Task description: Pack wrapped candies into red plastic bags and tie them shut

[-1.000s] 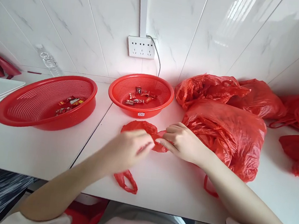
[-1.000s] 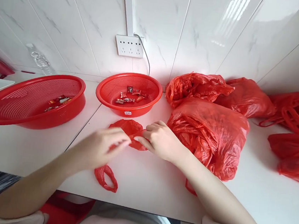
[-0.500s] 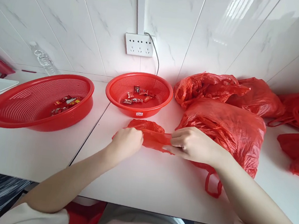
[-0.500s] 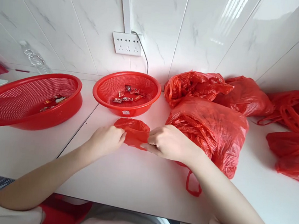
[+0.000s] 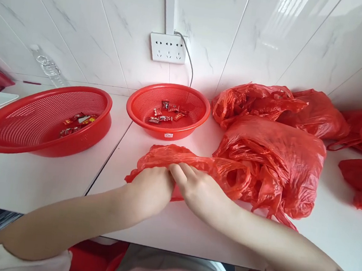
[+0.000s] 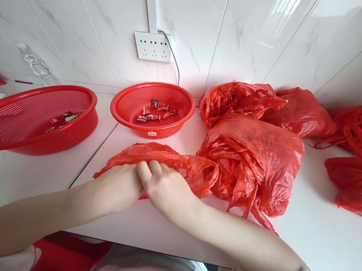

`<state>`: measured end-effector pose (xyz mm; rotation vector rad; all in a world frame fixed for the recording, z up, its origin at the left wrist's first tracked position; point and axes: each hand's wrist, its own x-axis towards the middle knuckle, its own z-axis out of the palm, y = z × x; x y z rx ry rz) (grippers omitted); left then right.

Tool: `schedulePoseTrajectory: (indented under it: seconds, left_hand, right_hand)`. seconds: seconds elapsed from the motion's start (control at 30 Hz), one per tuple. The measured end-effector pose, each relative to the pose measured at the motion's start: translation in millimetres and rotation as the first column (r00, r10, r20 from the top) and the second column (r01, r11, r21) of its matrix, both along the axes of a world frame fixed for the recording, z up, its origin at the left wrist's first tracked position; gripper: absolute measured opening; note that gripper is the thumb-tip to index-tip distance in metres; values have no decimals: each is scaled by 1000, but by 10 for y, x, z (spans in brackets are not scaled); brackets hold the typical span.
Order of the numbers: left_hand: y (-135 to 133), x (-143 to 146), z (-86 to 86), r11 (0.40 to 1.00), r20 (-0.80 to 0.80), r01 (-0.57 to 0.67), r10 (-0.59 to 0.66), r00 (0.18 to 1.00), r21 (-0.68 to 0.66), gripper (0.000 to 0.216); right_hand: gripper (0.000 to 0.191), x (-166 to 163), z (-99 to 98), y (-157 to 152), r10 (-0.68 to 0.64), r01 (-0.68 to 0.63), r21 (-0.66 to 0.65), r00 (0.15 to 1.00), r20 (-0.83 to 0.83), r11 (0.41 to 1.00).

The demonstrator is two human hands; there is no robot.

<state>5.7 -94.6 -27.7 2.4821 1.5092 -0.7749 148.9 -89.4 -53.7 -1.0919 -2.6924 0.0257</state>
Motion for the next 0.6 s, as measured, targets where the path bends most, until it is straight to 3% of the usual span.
schedulePoseTrajectory:
  seconds: [0.07,0.13,0.27,0.3,0.37,0.43,0.5,0.6]
  left_hand:
    - [-14,-87,24,998,3,-63,63,998,21,30]
    - [-46,-210,77,985,63,-119,111,992,123,36]
    - [-224,-272,225,961,67,-127,114,991,246,31]
    - [-273,-221,243,953,63,-67,51,997,296,32]
    - [-321,-69,217,920,89,146,-190,978,365,31]
    - [-249,78,101,894,174,295,-367,914,337,27]
    - [-46,146,-72,944,235,193,-258,937,268,31]
    - [362,59,-293,992,124,-10,-5,992,123,38]
  right_hand:
    - [31,-75,-160,109,-165,179,-100,977,136,979]
    - [41,-64,-310,257,-269,306,-99,923,276,947]
    - [61,15,-445,429,-268,328,-98,882,387,940]
    - [59,12,-444,438,-260,320,-96,883,392,942]
    - [45,-25,-427,443,-257,314,-88,883,392,945]
    - [30,-77,-416,457,-235,294,-103,893,384,950]
    - [21,-96,-424,494,-136,210,-152,910,392,966]
    - [15,5,-416,572,-29,134,-230,911,411,964]
